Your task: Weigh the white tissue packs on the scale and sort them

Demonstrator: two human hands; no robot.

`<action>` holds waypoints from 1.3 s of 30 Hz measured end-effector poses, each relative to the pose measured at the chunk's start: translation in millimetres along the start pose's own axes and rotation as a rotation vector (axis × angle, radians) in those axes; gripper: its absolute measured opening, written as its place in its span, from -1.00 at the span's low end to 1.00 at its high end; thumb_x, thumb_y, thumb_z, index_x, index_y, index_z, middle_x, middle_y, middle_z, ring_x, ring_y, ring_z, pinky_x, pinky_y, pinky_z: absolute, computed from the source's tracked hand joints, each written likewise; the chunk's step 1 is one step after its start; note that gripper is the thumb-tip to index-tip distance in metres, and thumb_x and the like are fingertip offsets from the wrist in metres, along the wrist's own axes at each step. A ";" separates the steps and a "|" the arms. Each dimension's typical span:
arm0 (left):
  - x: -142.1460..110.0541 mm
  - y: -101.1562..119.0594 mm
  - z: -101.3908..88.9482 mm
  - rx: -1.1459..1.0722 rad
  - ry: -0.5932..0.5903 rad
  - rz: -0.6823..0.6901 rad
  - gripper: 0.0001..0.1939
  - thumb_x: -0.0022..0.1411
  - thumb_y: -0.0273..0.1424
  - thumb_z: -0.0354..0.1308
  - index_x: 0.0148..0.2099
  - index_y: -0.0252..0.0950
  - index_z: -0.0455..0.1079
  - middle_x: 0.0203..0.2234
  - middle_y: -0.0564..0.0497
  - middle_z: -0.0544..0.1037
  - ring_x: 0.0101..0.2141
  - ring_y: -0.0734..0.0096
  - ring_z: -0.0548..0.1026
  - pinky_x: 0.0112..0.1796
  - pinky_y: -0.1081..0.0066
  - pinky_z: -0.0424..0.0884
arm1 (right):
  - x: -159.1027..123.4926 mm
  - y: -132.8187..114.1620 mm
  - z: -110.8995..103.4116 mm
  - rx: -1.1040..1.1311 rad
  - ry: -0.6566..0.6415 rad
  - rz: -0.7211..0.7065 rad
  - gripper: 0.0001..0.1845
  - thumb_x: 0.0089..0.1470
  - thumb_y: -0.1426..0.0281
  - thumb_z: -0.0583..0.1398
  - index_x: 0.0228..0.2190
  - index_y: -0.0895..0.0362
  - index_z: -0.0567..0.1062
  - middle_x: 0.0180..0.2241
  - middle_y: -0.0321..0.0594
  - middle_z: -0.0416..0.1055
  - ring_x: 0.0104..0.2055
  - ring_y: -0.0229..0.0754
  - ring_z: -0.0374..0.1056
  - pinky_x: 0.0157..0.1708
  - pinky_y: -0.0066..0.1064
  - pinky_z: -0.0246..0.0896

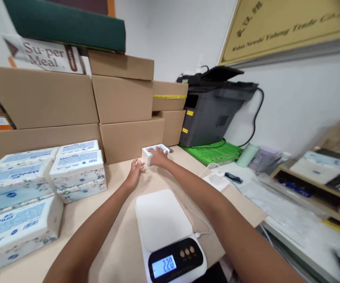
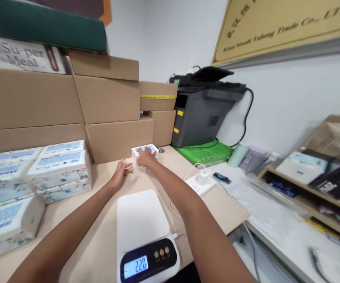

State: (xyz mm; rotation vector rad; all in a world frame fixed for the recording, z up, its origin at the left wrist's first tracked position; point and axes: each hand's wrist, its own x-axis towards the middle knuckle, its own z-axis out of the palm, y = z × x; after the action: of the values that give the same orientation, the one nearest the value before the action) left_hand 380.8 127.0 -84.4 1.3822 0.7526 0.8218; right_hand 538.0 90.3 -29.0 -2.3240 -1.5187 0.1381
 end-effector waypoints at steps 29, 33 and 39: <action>-324.0 44.5 -305.9 0.465 1.237 0.314 -0.35 0.49 -0.03 0.13 0.43 -0.31 0.27 0.63 -0.29 -0.02 0.61 0.07 -0.04 0.56 0.19 -0.15 | -206.9 -234.6 155.0 0.819 -0.278 -0.090 -0.04 0.47 -0.03 -0.21 0.61 0.29 -0.27 0.63 0.25 -0.13 0.69 0.23 -0.20 0.55 0.38 -0.12; -323.7 33.7 -325.3 0.283 1.202 0.209 -0.21 0.50 0.23 -0.10 0.45 -0.22 0.26 0.56 -0.33 0.17 0.57 0.02 0.14 0.50 0.08 0.12 | -192.0 -203.8 161.2 0.818 -0.166 -0.089 -0.07 0.49 -0.04 -0.22 0.62 0.20 -0.30 0.61 0.17 0.00 0.68 0.13 -0.11 0.58 0.26 -0.12; -300.4 28.6 -302.9 0.081 1.124 0.141 -0.07 0.41 0.39 -0.24 0.39 -0.18 0.39 0.51 -0.32 0.31 0.53 -0.06 0.24 0.36 0.05 0.39 | -198.7 -201.7 157.1 0.682 -0.127 -0.197 -0.05 0.43 -0.09 -0.50 0.62 0.15 -0.35 0.55 0.18 0.15 0.59 0.06 0.15 0.54 0.16 0.04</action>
State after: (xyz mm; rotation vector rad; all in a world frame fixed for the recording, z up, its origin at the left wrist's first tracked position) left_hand -35.9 31.3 -78.0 0.9625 1.5495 1.7259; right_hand 237.3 21.5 -127.3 -1.6460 -1.4498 0.6502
